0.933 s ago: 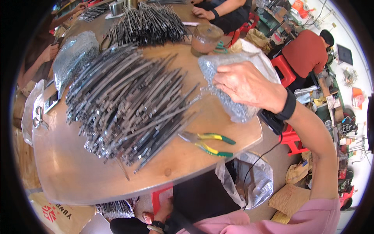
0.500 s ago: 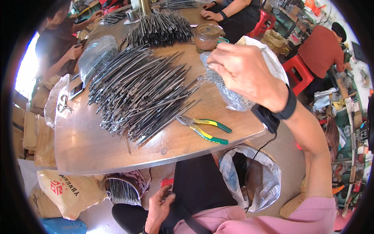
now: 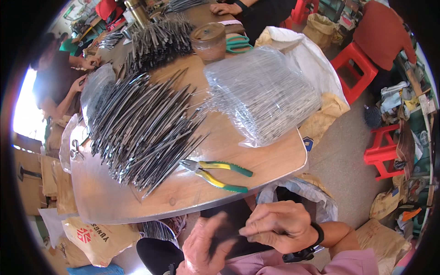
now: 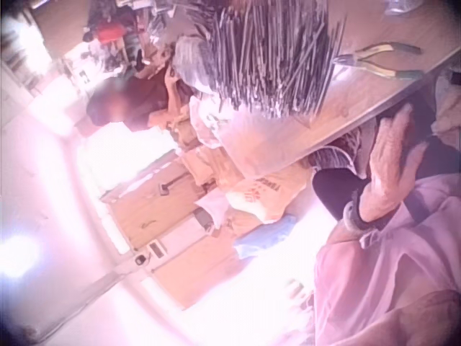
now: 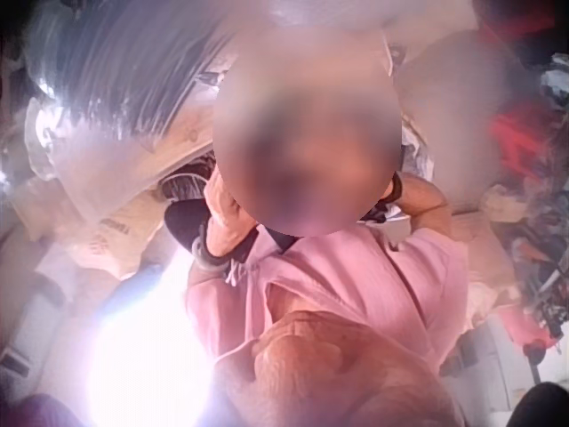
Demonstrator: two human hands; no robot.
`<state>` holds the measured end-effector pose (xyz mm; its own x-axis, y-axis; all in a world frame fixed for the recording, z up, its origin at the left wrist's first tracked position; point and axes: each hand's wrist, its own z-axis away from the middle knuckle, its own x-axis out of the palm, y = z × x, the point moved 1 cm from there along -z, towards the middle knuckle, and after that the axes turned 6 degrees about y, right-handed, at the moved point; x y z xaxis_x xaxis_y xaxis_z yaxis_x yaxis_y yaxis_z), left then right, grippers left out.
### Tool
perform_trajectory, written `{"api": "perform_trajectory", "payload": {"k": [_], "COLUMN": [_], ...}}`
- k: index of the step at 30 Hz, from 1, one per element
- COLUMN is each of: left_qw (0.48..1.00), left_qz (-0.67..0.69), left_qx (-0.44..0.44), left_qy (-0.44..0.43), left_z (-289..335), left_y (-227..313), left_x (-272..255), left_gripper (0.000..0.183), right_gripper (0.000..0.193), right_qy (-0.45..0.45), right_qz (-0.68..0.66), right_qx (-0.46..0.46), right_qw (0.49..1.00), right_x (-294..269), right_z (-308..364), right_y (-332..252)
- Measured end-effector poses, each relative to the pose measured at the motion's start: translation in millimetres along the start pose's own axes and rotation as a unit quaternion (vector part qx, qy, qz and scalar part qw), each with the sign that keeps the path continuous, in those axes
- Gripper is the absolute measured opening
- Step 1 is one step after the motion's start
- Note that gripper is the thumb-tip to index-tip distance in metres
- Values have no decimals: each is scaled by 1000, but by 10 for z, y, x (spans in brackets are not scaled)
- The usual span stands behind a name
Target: The person cuts thin metal rods using pliers and gathers them into a bundle. They then place the bundle into a basket on the floor.
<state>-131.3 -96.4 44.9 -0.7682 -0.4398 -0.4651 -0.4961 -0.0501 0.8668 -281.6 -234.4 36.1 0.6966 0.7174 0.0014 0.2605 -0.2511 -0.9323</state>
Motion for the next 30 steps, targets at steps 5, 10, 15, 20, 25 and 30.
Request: {"api": "perform_trajectory", "payload": {"k": [5,10,15,20,25,30], "left_qw": [998,998,996,994,991,994], "left_qz": [-50,-59,-75,-62,-55,-7], "left_qx": [-41,-32,-18,-38,4,24], "left_qy": [-2,-7,-34,-87,-125,-108], "left_z": [-40,34,47,168,199,291], "left_y": [-19,1,56,-5,-89,-208], "left_x": [137,80,84,59,13,-147], "left_gripper": [14,15,16,17,21,17], "right_gripper": [14,12,13,12,14,12], "right_qy": [38,28,71,58,38,36], "right_qz": [0,-5,1,48,92,157], "right_qx": [99,118,130,128,95,85], "right_qw": [994,993,989,989,990,983], "right_x": [-29,-44,-29,-47,75,350], "right_z": [220,269,361,505,612,593], "right_y": [289,302,249,179,126,38]}}
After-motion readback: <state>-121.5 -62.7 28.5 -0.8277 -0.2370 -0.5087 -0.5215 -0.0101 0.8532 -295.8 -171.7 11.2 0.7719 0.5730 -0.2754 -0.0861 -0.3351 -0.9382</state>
